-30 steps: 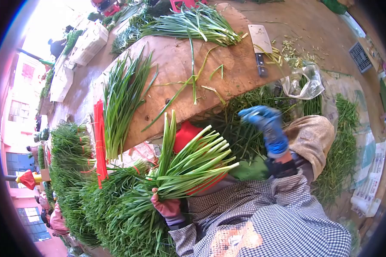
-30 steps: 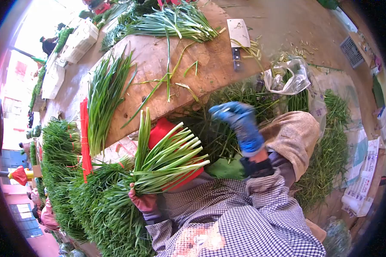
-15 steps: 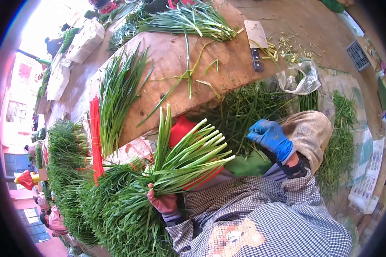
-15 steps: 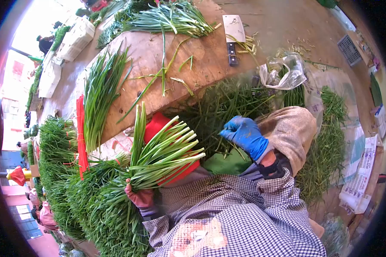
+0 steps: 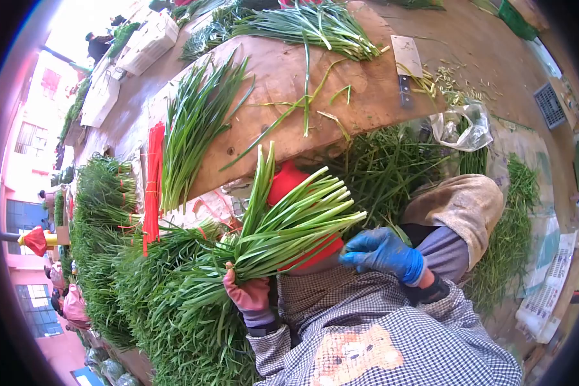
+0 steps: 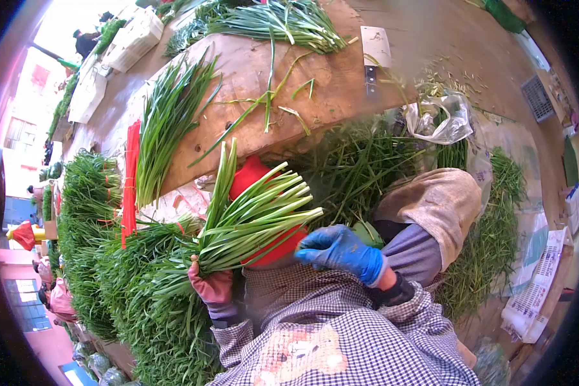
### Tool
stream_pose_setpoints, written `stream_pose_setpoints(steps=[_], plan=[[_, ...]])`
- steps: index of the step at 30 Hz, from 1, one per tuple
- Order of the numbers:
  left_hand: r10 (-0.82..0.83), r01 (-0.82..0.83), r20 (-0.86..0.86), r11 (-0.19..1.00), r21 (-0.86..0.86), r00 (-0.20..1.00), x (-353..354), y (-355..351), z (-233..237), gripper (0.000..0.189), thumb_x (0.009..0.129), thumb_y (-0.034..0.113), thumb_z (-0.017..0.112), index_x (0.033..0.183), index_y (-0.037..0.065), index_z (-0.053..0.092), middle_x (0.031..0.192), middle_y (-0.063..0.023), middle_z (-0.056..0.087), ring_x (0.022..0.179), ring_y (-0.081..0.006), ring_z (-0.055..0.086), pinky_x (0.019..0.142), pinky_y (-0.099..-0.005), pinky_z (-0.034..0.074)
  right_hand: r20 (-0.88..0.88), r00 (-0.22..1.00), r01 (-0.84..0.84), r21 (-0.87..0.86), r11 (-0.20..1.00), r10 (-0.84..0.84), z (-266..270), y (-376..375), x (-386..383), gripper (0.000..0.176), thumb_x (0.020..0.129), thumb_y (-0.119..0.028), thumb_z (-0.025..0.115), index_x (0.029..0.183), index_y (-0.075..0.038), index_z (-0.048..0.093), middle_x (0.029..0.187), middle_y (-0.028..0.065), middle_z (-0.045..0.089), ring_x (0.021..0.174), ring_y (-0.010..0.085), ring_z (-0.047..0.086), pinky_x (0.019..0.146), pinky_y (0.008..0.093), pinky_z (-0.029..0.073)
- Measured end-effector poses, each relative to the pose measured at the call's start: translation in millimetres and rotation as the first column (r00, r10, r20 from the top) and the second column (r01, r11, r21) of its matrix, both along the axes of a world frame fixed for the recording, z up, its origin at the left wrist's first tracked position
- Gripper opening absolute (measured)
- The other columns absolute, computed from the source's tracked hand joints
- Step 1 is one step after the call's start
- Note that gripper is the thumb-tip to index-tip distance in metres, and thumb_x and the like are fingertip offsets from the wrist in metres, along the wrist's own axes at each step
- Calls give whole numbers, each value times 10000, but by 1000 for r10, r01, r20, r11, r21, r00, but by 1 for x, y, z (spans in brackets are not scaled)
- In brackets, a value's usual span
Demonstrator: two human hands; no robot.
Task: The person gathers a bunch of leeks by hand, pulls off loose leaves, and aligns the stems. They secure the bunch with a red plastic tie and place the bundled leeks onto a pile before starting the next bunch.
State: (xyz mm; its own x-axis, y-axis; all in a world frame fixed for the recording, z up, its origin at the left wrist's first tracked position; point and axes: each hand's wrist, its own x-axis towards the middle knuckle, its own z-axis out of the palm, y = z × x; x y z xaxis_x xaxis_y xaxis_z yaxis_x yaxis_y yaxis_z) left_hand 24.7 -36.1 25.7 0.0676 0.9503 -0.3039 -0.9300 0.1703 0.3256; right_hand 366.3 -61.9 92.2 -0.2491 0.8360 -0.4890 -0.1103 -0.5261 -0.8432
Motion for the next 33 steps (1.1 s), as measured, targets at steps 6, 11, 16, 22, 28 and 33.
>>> stream_pose_setpoints(steps=[6, 11, 16, 22, 28, 33], plan=[[66, -66, -13, 998, 1, 998, 10, -6, 13, 294, 889, 176, 571, 1175, 165, 635, 1283, -123, 596, 1195, -324, 547, 964, -598, 455, 47, 999, -8, 247, 969, -4, -24, 14, -44, 345, 812, -212, 779, 1085, -17, 696, 918, 38, 714, 812, 86, 624, 728, 248, 510], [73, -72, -62, 997, 16, 995, 27, -15, 27, 300, 879, 155, 587, 1174, 174, 634, 1318, -140, 560, 1211, -367, 523, 982, -657, 420, 68, 997, 23, 207, 978, -37, -36, 25, -61, 351, 820, -314, 764, 1031, -37, 722, 874, 48, 724, 800, 93, 624, 776, 278, 502], [82, -65, -153, 991, 115, 985, 41, -17, 45, 295, 887, 140, 585, 1176, 166, 635, 1328, -133, 554, 1210, -364, 527, 985, -650, 422, -24, 997, 70, 159, 985, -67, -36, 42, -69, 230, 881, -230, 701, 774, -27, 687, 626, -59, 558, 640, 22, 502, 549, 232, 436], [80, -75, -61, 994, 76, 995, 32, -11, 34, 306, 905, 138, 565, 1204, 167, 624, 1322, -129, 565, 1230, -337, 521, 1008, -611, 422, -138, 876, -373, 413, 831, 462, 8, 6, -99, 178, 883, -158, 669, 812, 5, 672, 639, -11, 583, 598, 54, 514, 555, 232, 437], [92, -84, -95, 993, 84, 991, 28, -13, 29, 300, 909, 158, 563, 1203, 167, 623, 1319, -122, 566, 1205, -332, 536, 995, -597, 439, -46, 994, 102, 227, 969, -94, 45, 37, -41, 96, 850, -106, 699, 907, -37, 733, 818, 47, 705, 669, 111, 630, 631, 263, 509], [80, -72, -115, 995, 72, 990, 29, -14, 31, 315, 889, 129, 580, 1198, 171, 621, 1304, -120, 573, 1196, -336, 538, 968, -588, 462, 312, 892, -47, 784, 618, -327, 3, 74, -35, 207, 751, -76, 768, 955, -58, 737, 785, 87, 657, 721, 207, 626, 663, 307, 506]])
